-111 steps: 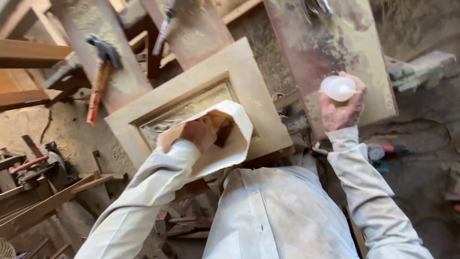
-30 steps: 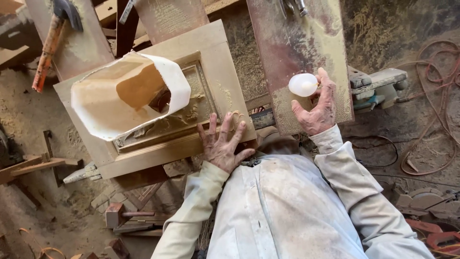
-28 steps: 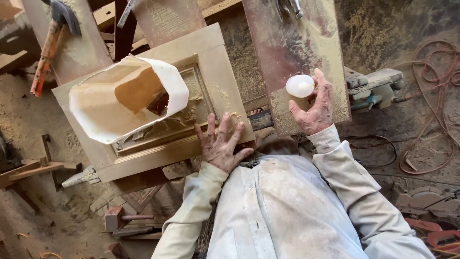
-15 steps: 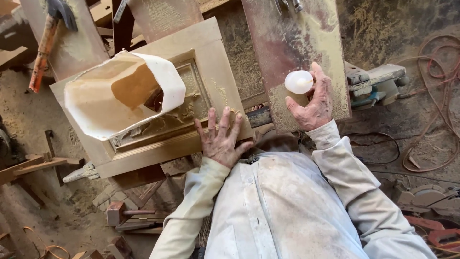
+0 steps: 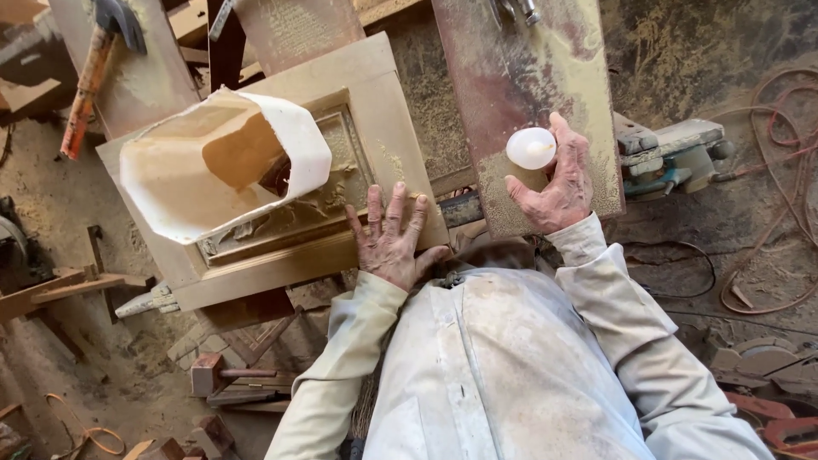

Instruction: Applying wood filler from a squeeze bottle to a carved wooden panel and spreading it into gaps with fingers.

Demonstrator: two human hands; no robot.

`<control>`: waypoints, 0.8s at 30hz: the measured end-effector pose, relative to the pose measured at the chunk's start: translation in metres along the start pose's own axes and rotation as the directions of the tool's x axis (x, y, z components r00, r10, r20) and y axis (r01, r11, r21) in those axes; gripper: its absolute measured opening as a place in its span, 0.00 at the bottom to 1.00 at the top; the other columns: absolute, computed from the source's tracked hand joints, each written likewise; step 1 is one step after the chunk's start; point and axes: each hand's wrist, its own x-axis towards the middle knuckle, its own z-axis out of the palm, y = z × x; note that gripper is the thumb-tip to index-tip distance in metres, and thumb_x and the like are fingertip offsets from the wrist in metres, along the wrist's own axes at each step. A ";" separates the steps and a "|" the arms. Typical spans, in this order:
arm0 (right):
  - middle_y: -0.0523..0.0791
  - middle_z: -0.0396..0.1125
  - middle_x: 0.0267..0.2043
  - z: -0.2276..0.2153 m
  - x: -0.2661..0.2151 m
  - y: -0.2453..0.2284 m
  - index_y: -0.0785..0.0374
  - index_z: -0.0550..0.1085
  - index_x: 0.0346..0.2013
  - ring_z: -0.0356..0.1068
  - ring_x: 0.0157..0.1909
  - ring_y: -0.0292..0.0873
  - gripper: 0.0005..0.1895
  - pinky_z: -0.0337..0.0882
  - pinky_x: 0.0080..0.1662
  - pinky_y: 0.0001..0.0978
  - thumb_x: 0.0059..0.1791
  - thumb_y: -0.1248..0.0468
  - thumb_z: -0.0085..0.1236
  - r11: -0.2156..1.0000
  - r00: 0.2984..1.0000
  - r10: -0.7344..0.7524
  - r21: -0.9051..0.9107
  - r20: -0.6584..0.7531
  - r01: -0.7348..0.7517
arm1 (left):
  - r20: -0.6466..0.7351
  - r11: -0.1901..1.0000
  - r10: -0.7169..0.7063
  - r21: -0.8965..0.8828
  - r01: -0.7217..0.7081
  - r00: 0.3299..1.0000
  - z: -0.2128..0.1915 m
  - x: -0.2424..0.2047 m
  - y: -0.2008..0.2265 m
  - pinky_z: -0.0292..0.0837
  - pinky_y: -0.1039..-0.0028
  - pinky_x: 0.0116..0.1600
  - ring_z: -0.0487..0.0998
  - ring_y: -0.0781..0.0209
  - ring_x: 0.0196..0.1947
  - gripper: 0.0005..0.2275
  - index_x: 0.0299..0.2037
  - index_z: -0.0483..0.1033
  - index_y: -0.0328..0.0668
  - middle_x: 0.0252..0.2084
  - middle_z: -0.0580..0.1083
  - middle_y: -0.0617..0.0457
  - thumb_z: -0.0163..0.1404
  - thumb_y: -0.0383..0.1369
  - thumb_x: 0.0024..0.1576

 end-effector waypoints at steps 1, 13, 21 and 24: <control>0.53 0.62 0.61 0.000 -0.001 0.003 0.57 0.61 0.73 0.70 0.39 0.48 0.53 0.78 0.42 0.42 0.37 0.59 0.78 1.000 1.000 -0.004 0.002 -0.001 0.004 | -0.003 1.000 -0.001 0.003 0.001 1.000 0.003 -0.008 -0.001 0.30 0.25 0.70 0.45 0.29 0.77 0.40 0.72 0.64 0.59 0.77 0.56 0.43 0.41 0.70 0.54; 0.51 0.61 0.62 -0.002 -0.002 0.015 0.58 0.59 0.75 0.71 0.40 0.47 0.54 0.75 0.45 0.43 0.38 0.58 0.77 0.999 0.998 -0.046 0.003 0.033 0.046 | 0.000 0.999 0.034 -0.007 -0.034 0.999 0.021 0.041 -0.056 0.26 0.33 0.73 0.36 0.37 0.78 0.46 0.75 0.58 0.54 0.79 0.51 0.49 0.26 0.76 0.54; 0.57 0.58 0.57 -0.003 0.001 0.012 0.61 0.58 0.75 0.68 0.61 0.60 0.56 0.75 0.53 0.45 0.37 0.61 0.79 0.987 0.999 -0.001 0.159 0.037 -0.004 | 0.221 0.969 0.246 -0.056 -0.239 0.944 -0.010 -0.030 -0.029 0.25 0.30 0.75 0.35 0.39 0.80 0.47 0.76 0.53 0.58 0.80 0.49 0.58 0.38 0.73 0.49; 0.57 0.58 0.60 -0.001 -0.001 0.010 0.61 0.59 0.74 0.67 0.62 0.61 0.55 0.72 0.54 0.43 0.37 0.63 0.80 0.990 1.000 0.001 0.140 0.029 -0.005 | 0.173 0.971 0.238 -0.025 -0.237 0.956 0.003 -0.018 -0.040 0.23 0.31 0.74 0.33 0.36 0.79 0.47 0.74 0.57 0.53 0.80 0.50 0.53 0.33 0.75 0.51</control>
